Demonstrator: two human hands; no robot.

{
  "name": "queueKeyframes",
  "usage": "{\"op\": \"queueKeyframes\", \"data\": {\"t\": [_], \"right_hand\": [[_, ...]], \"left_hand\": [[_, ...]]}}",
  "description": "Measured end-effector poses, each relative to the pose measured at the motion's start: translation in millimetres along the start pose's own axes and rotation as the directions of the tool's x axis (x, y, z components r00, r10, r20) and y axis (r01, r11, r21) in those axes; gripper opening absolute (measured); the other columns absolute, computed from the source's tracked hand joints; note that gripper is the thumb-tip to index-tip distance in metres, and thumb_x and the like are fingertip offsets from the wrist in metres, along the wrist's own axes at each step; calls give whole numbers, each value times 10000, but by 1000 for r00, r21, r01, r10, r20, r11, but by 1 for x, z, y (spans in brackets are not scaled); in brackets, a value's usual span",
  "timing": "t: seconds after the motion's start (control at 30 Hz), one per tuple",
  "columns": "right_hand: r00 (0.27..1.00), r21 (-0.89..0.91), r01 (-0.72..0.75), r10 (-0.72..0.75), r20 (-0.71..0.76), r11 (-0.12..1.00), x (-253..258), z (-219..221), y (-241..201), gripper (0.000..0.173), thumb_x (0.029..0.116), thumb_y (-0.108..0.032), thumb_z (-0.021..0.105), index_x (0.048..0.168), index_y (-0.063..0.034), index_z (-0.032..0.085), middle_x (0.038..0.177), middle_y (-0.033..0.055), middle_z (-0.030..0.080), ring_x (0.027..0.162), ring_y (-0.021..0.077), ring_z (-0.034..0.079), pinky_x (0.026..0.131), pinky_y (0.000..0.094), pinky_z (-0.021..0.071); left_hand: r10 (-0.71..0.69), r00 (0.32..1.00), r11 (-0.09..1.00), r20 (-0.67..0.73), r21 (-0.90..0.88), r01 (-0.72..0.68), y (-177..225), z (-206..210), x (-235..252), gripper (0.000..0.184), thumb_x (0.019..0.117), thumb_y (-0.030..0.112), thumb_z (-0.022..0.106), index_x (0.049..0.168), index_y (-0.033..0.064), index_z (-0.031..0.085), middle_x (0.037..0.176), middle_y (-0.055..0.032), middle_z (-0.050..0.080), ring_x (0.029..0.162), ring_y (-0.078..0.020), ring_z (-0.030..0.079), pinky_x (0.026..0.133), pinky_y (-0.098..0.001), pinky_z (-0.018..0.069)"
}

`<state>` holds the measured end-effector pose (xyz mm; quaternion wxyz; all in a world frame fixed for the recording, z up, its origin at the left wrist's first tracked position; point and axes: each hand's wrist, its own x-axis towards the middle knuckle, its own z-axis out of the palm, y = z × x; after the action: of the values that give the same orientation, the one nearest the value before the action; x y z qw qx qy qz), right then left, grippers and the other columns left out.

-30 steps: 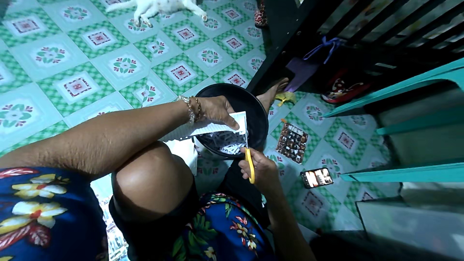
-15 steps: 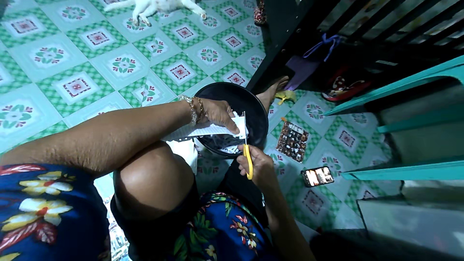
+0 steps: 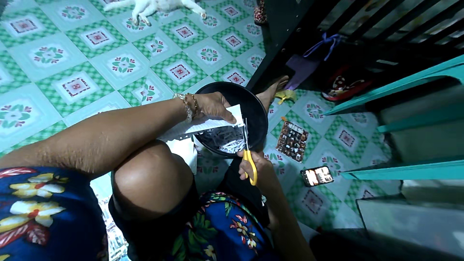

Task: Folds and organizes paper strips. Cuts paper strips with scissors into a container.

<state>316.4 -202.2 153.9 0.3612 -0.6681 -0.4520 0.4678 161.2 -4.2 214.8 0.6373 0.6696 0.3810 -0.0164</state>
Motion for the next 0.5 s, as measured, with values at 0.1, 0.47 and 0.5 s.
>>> {"op": "queueKeyframes", "data": {"t": [0.1,0.47,0.5], "right_hand": [[999,-50,-23,24,26,998,-3,-2,-2,337,984,-151,614,1228,81,591,757,-33,623,631,-23,609,633,139,530],[993,47,109,-107,-41,993,3,0,2,261,930,-108,665,1134,51,629,704,-80,625,595,-51,600,594,113,523],[992,44,117,-115,-47,992,3,1,3,258,929,-107,665,1129,54,632,700,-81,624,590,-54,597,590,110,520]], "left_hand": [[7,1000,1000,-2,-10,-7,1,0,0,134,977,95,672,855,38,667,709,-1,655,591,-25,604,581,-171,496],[16,999,997,48,73,-19,4,4,2,160,968,110,689,824,44,672,701,2,654,584,-23,597,570,-175,484],[11,999,997,48,71,-14,4,4,2,160,969,109,687,824,42,670,700,1,651,582,-24,594,567,-175,481]]}}
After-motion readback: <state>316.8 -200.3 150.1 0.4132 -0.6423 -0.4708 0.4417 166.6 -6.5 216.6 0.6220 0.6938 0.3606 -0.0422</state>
